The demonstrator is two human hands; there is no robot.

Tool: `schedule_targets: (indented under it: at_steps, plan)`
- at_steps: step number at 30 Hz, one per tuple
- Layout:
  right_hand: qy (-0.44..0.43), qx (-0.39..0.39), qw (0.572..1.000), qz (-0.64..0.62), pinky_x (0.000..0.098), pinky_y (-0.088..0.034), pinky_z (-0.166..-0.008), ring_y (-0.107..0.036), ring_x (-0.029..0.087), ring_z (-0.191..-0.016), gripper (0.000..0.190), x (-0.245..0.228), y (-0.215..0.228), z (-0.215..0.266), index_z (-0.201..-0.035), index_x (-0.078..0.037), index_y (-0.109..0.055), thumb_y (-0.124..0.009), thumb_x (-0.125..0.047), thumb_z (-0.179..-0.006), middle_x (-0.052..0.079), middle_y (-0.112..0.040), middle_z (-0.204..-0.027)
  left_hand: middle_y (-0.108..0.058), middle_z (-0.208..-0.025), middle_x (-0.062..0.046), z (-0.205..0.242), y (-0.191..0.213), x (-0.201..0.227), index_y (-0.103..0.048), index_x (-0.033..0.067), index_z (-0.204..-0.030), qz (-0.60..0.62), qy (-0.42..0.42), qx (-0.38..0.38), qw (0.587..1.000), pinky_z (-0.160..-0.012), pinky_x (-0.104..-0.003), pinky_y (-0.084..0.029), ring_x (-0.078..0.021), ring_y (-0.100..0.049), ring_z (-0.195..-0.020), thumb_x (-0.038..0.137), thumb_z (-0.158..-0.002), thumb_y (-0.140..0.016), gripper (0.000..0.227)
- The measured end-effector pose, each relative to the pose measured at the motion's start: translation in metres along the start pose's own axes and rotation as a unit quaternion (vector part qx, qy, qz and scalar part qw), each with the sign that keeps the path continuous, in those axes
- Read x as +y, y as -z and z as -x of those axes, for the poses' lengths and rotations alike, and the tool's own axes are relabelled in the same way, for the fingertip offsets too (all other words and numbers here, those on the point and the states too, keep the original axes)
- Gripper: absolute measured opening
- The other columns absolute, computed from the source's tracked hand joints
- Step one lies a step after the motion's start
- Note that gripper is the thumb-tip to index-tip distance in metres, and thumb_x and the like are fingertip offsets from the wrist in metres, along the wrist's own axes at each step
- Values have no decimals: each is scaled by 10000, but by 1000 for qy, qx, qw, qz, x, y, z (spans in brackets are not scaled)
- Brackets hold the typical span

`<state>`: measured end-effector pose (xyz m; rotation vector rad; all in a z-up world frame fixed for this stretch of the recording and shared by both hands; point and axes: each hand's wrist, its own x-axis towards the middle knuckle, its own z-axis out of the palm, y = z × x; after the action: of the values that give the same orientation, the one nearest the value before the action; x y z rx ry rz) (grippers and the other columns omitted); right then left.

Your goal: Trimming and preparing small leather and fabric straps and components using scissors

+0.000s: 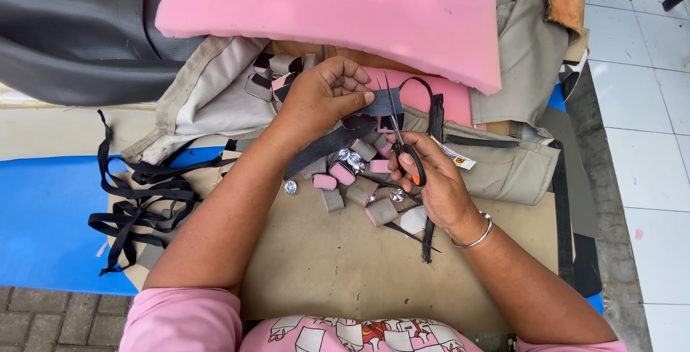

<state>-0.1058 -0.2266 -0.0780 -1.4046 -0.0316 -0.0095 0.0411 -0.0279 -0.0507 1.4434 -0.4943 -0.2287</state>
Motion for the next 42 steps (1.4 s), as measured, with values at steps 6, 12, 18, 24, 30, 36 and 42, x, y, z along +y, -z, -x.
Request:
schedule_targets:
  at_steps: [6,12,18,24,30,36,42]
  plan:
    - [4,8,1000,-22,199,-434,-534,-604,179,-764,405,3,-6,1,-1310,15,-586,-567,-230,-988,173,-615,-856,-739,-853,-87,6,-1,1,-697,12,-1039,-14,-9,-5,1000,-676,-224,-624,-89,-735,-753,29,-864,-807,208]
    - [11,8,999,-29,192,-415,-528,-595,166,-754,406,7,-6,0,-1300,9,-583,-570,-238,-979,165,-611,-847,-725,-872,-104,10,-7,6,-678,10,-1056,-12,-26,-13,1000,-697,-243,-617,-101,-721,-794,36,-888,-782,199]
    - [21,7,999,-34,192,-413,-529,-593,162,-755,412,8,-7,0,-1299,5,-576,-575,-251,-976,161,-609,-847,-723,-887,-109,10,-11,-1,-666,10,-1064,-11,-36,-16,999,-713,-255,-619,-113,-725,-819,40,-902,-775,197]
    - [30,2,999,-32,193,-401,-538,-587,161,-758,425,8,-7,3,-1304,6,-570,-569,-260,-972,157,-602,-845,-723,-873,-114,6,-14,-14,-666,12,-1054,-1,-44,-9,999,-700,-252,-618,-121,-732,-815,34,-904,-774,185]
    - [38,2,999,-35,194,-395,-537,-585,163,-756,418,-1,-12,5,-1300,12,-567,-571,-242,-969,156,-599,-845,-722,-879,-120,6,-13,-16,-661,4,-1054,-1,-41,-17,999,-706,-260,-622,-126,-731,-818,24,-901,-772,190]
    - [43,7,998,-42,155,-365,-494,-565,122,-687,370,4,-10,3,-1287,21,-581,-587,-189,-982,123,-582,-784,-725,-880,-120,5,-13,-14,-663,5,-1059,-1,-40,-13,999,-705,-255,-620,-121,-731,-821,28,-904,-770,189]
    - [39,5,997,-61,168,-392,-476,-582,138,-681,368,14,-8,5,-1278,33,-575,-588,-193,-988,149,-599,-778,-731,-884,-121,10,-15,-7,-660,-1,-1061,2,-26,-29,999,-708,-252,-620,-114,-725,-822,25,-894,-776,205]
